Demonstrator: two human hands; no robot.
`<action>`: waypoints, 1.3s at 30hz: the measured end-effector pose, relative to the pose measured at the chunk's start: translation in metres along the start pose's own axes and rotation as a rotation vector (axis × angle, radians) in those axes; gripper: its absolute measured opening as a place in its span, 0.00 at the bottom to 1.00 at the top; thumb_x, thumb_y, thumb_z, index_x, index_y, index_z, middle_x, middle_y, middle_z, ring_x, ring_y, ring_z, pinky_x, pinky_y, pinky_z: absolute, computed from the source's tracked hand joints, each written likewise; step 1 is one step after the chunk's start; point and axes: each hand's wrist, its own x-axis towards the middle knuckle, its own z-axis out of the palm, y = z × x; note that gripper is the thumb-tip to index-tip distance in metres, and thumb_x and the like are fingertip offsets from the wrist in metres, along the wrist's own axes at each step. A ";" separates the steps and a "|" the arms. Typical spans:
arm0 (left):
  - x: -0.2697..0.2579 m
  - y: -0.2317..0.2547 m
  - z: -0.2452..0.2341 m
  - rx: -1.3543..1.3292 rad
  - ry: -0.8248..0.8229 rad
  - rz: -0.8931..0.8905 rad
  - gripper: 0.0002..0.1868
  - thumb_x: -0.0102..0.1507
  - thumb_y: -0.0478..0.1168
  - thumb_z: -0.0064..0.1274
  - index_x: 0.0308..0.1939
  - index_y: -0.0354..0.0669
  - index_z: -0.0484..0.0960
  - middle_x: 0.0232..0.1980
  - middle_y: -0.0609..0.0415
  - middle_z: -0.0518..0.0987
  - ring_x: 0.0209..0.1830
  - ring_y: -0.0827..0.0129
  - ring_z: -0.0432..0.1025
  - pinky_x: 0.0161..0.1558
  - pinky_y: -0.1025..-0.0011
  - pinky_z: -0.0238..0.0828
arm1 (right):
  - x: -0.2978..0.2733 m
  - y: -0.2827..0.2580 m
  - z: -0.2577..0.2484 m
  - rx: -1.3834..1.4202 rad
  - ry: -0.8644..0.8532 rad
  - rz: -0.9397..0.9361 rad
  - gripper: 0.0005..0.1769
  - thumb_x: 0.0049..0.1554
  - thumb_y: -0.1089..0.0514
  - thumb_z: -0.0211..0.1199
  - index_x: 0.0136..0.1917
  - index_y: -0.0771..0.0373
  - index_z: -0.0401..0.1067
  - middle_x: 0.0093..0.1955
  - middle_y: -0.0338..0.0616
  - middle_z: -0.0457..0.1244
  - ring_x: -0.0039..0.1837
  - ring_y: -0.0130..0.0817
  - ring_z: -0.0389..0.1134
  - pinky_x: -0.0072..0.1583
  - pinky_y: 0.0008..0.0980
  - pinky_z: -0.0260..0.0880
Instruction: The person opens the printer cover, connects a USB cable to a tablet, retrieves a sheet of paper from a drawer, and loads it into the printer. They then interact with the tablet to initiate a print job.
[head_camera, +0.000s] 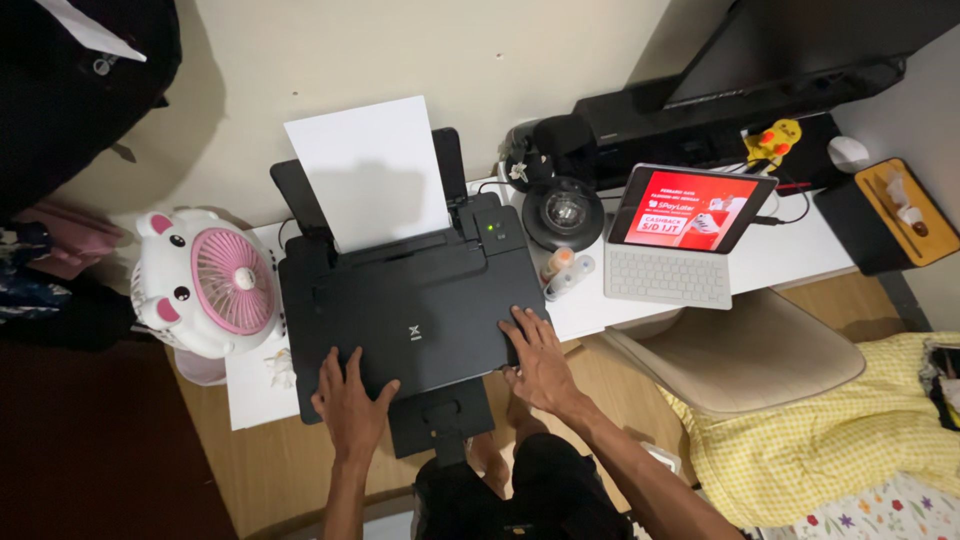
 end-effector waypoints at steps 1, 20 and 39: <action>-0.001 -0.001 0.000 0.000 -0.001 0.001 0.45 0.52 0.53 0.69 0.70 0.44 0.70 0.79 0.42 0.55 0.79 0.50 0.49 0.68 0.42 0.48 | -0.001 0.000 0.001 -0.003 -0.005 -0.002 0.44 0.47 0.57 0.66 0.75 0.60 0.55 0.82 0.56 0.42 0.83 0.57 0.38 0.80 0.55 0.35; -0.001 0.001 -0.002 -0.018 -0.028 0.017 0.45 0.54 0.52 0.68 0.70 0.42 0.67 0.79 0.39 0.54 0.80 0.50 0.46 0.69 0.41 0.45 | 0.000 -0.002 0.000 -0.035 -0.016 0.018 0.44 0.49 0.55 0.67 0.75 0.60 0.55 0.81 0.55 0.42 0.82 0.56 0.38 0.79 0.54 0.35; 0.000 0.001 0.002 -0.027 -0.034 -0.024 0.45 0.53 0.51 0.69 0.71 0.44 0.67 0.79 0.41 0.53 0.81 0.50 0.46 0.70 0.40 0.43 | -0.001 0.005 0.005 -0.029 0.012 -0.012 0.44 0.49 0.53 0.67 0.75 0.59 0.56 0.81 0.54 0.43 0.83 0.55 0.38 0.79 0.53 0.36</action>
